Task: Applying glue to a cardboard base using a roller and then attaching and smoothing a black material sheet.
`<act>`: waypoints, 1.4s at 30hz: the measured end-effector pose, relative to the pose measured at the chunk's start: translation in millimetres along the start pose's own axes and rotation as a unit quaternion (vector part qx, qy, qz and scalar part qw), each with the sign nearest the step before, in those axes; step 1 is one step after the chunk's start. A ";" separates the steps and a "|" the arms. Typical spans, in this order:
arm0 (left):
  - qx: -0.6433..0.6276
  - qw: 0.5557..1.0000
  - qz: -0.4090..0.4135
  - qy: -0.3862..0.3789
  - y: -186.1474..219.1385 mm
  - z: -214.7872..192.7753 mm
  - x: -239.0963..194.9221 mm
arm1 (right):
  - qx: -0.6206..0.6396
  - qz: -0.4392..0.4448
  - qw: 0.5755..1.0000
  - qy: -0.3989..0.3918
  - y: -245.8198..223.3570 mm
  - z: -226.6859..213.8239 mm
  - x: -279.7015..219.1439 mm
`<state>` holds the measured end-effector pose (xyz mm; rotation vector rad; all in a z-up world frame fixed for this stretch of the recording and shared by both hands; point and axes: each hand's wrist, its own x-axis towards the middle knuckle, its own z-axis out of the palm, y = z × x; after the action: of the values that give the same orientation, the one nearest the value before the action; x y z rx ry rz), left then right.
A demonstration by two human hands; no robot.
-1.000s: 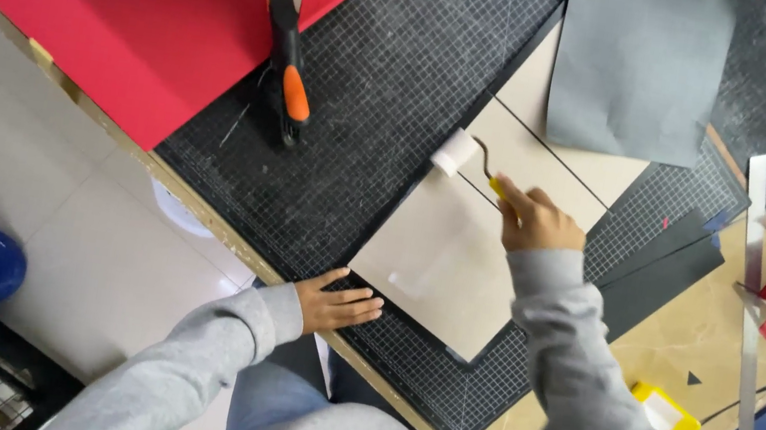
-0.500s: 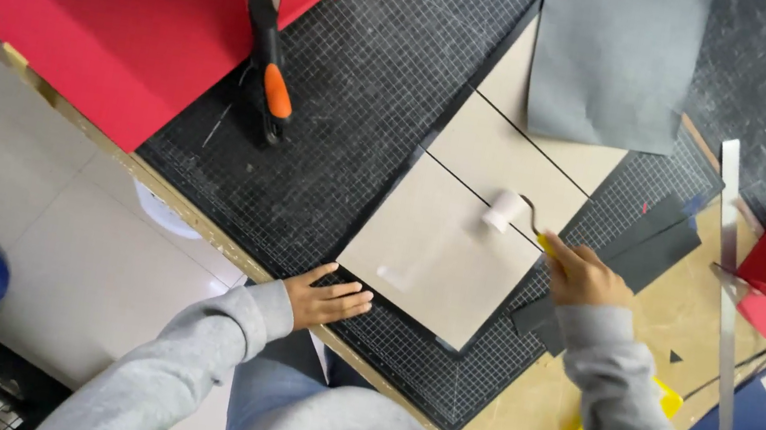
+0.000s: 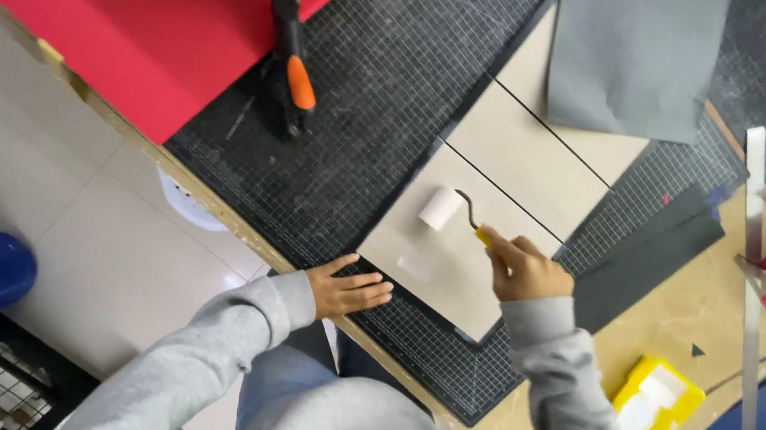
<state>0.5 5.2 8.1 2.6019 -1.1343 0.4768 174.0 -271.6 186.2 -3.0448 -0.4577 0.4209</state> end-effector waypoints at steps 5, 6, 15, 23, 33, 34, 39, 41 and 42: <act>0.012 1.000 -0.010 0.022 1.9 1.4 -2.2 | 0.032 0.015 0.999 -0.018 -47.5 16.4 19.0; 0.012 1.000 -0.010 0.027 1.2 2.8 -1.9 | 0.040 0.030 0.999 -0.020 -55.1 7.6 16.4; 0.003 0.998 -0.010 0.061 -3.4 -5.5 3.7 | 0.267 0.184 0.946 0.002 -51.4 58.1 -118.5; -0.036 0.998 0.006 0.046 0.0 8.5 -2.7 | 0.243 0.336 0.901 -0.124 -198.3 110.5 -127.6; -0.101 0.992 0.023 0.065 13.9 67.2 -20.7 | 0.179 0.409 0.890 -0.095 -195.7 51.3 14.3; -0.104 0.992 0.027 0.066 12.0 48.7 -21.4 | 0.179 0.413 0.888 -0.093 -200.9 65.8 -11.9; -0.141 0.988 0.021 0.059 11.5 55.9 -20.8 | 0.209 0.431 0.871 -0.108 -213.2 37.4 11.3; -0.146 0.987 0.028 0.057 5.0 38.9 -19.7 | 0.180 0.431 0.879 -0.100 -180.4 64.4 28.8; -0.145 0.987 0.032 0.055 -1.2 30.9 -17.8 | 0.152 0.425 0.888 -0.093 -164.1 77.0 40.6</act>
<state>-4.1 6.5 -27.3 2.2685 -1.1584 0.4288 143.9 -103.3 113.5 -2.7227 0.9034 0.7140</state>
